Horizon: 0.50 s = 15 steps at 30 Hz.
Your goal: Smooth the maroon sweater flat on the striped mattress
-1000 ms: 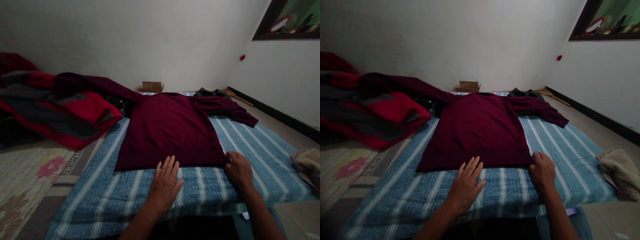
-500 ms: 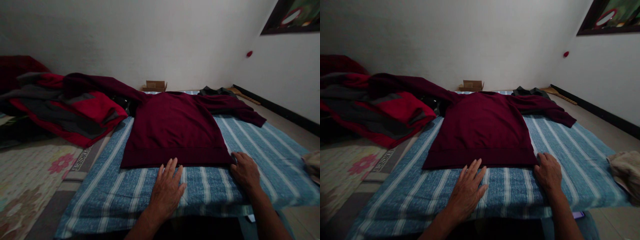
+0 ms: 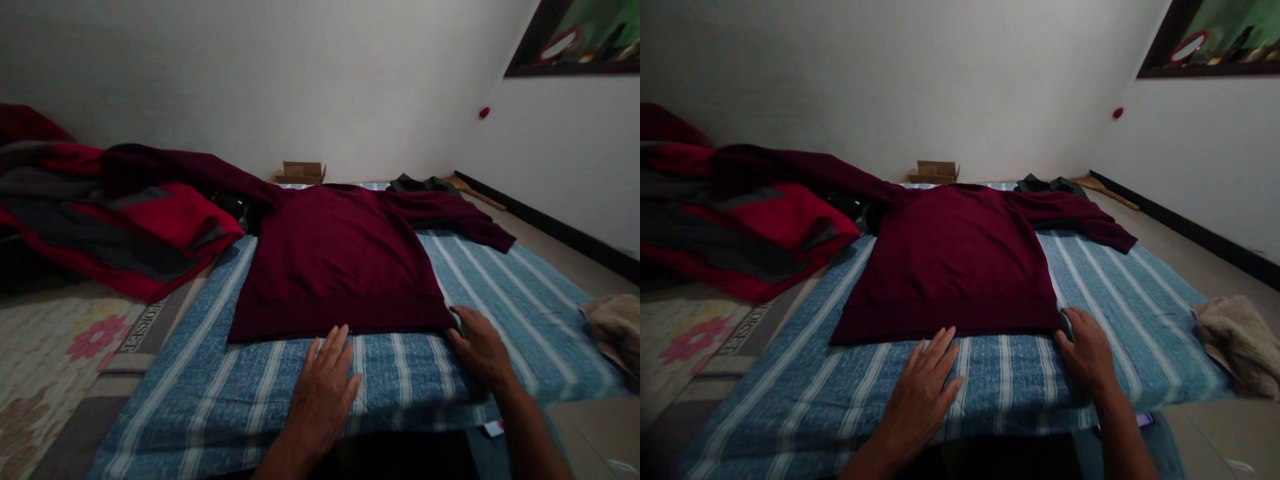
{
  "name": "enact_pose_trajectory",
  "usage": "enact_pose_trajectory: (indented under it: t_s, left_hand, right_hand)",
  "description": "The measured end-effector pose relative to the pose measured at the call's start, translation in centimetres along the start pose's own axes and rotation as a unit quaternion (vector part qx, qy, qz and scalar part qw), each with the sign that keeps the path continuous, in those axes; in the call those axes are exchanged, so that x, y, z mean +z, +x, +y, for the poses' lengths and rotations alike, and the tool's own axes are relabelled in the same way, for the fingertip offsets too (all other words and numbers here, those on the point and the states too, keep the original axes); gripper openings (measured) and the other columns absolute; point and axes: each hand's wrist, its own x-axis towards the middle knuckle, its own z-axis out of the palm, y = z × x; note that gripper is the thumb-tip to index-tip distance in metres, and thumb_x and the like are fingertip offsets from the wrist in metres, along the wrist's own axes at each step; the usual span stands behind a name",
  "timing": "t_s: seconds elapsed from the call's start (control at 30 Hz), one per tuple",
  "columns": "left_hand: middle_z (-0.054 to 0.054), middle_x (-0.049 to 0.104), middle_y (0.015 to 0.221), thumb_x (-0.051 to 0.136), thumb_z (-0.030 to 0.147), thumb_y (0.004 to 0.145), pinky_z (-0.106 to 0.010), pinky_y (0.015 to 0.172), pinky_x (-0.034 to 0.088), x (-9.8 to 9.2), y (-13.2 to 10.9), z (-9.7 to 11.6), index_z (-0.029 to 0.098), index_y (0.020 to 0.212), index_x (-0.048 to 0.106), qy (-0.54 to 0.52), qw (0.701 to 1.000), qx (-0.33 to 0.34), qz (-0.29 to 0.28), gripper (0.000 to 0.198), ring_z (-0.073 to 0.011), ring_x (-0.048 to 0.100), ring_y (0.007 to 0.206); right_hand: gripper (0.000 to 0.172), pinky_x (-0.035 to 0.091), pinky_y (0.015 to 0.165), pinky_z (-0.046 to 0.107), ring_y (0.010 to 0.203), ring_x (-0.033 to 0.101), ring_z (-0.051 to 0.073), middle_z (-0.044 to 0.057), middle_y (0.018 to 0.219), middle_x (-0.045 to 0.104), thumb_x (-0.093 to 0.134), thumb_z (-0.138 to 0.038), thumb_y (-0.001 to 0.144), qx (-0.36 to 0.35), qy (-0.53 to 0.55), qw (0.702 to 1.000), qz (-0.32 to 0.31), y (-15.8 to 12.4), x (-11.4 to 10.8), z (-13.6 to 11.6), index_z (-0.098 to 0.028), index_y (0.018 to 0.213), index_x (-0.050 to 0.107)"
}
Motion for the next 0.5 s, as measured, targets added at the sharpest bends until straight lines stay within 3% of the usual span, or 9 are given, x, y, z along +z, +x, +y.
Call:
enact_pose_trajectory:
  t_s: [0.13,0.3,0.4,0.5]
  left_hand:
    - [-0.012,0.045,0.137,0.046,0.021,0.085,-0.047,0.103,0.035,-0.2,-0.4,-0.1,0.014,0.120,0.053,-0.001,1.000,0.016,0.001,0.037,-0.0250,0.039,0.128]
    - [-0.012,0.050,0.133,0.046,0.020,0.085,-0.047,0.102,0.038,-0.6,-0.9,-0.1,0.015,0.120,0.054,-0.001,1.000,0.028,-0.009,0.036,-0.0242,0.044,0.125]
    - [-0.011,0.052,0.131,0.046,0.020,0.085,-0.047,0.101,0.038,-0.6,-1.2,-0.2,0.016,0.120,0.053,-0.001,1.000,0.029,-0.012,0.036,-0.0238,0.045,0.123]
    - [-0.010,0.051,0.132,0.046,0.019,0.085,-0.047,0.101,0.039,-0.5,-1.4,-0.2,0.016,0.121,0.052,0.001,0.999,0.029,-0.016,0.037,-0.0237,0.045,0.124]
  right_hand:
    - [0.037,0.047,0.084,0.038,0.096,0.061,0.023,0.009,0.105,0.065,0.044,-0.027,0.074,0.029,0.060,0.998,0.002,-0.8,-1.0,0.5,-0.018,0.107,0.058]
    - [0.033,0.050,0.078,0.035,0.085,0.065,0.022,0.006,0.093,0.069,0.039,-0.019,0.070,0.051,0.071,0.993,0.078,-1.1,-1.5,-0.5,-0.019,0.093,0.063]
    - [0.030,0.051,0.079,0.038,0.085,0.065,0.022,0.007,0.091,0.069,0.040,-0.018,0.073,0.022,0.080,0.990,0.116,-1.2,-1.2,-2.3,-0.020,0.091,0.063]
    - [0.027,0.049,0.086,0.041,0.094,0.063,0.022,0.008,0.098,0.068,0.041,-0.015,0.077,-0.060,0.096,0.983,0.144,-1.8,-0.1,-4.9,-0.020,0.093,0.063]
